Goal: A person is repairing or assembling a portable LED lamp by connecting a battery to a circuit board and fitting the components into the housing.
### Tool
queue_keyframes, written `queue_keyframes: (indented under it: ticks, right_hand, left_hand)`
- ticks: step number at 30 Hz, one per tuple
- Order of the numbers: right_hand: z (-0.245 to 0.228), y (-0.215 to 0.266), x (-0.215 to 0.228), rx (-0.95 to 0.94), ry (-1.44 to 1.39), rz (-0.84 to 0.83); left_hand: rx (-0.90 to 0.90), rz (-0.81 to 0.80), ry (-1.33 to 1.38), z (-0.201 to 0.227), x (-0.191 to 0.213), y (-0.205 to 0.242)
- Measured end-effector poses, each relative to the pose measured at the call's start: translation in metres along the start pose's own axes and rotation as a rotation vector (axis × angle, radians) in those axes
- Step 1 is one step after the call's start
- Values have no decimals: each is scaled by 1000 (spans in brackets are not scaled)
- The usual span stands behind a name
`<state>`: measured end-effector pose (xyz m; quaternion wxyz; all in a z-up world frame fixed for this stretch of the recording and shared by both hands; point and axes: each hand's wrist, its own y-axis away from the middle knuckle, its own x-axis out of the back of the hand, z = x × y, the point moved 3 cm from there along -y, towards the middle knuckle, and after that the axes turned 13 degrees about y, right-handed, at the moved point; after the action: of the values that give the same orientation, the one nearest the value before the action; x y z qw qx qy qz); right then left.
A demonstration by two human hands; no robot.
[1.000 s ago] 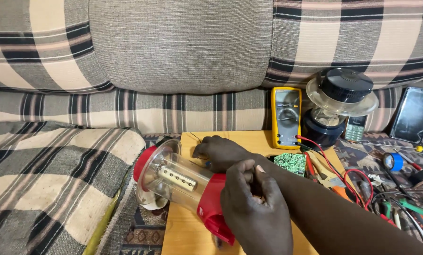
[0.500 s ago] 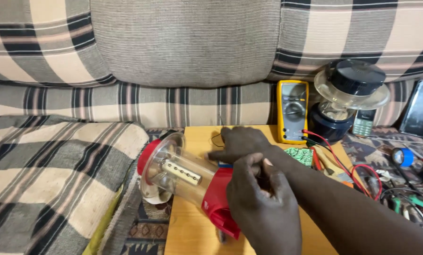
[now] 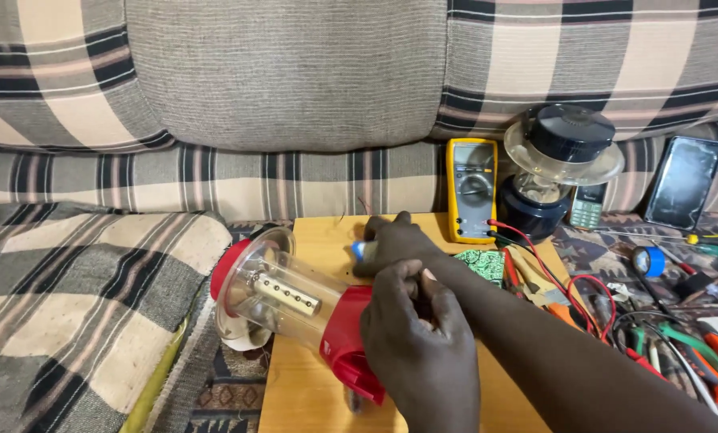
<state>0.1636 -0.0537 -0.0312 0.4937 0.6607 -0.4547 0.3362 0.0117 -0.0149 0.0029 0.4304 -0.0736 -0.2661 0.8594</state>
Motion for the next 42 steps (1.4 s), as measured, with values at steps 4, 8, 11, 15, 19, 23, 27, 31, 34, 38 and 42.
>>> queue_keyframes:
  ticks: [4,8,11,15,19,23,27,31,34,38,42]
  right_hand:
    - [35,4,15,-46,-1,187]
    - [43,92,44,-269,-382,292]
    - [42,155,53,-418,-530,303]
    - [71,188,24,-468,-415,348]
    - [98,190,-27,-281,-277,355]
    - [105,186,-58,-384,-91,53]
    - [112,172,-61,-425,-32,67]
    - [107,158,-53,-416,-48,39]
    - [100,146,-48,-309,-85,83]
    - [110,126,-57,-166,-35,247]
    - [119,131,-60,-161,55,290]
  left_hand:
    - [-10,-28,-8,-4,-3,1]
    - [5,-77,-12,-9,-2,-1]
    - [8,-93,0,-10,-1,-2]
    - [-25,-105,16,-14,-2,-3]
    - [-14,-116,13,-11,0,-6]
    - [32,-142,14,-10,3,-5]
    - [4,-117,32,-12,3,-4]
    - [5,-132,5,-7,5,-4]
    - [-5,-121,43,-4,5,-6]
    - [8,-144,37,-4,5,-6]
    - [60,-171,45,-6,7,-8]
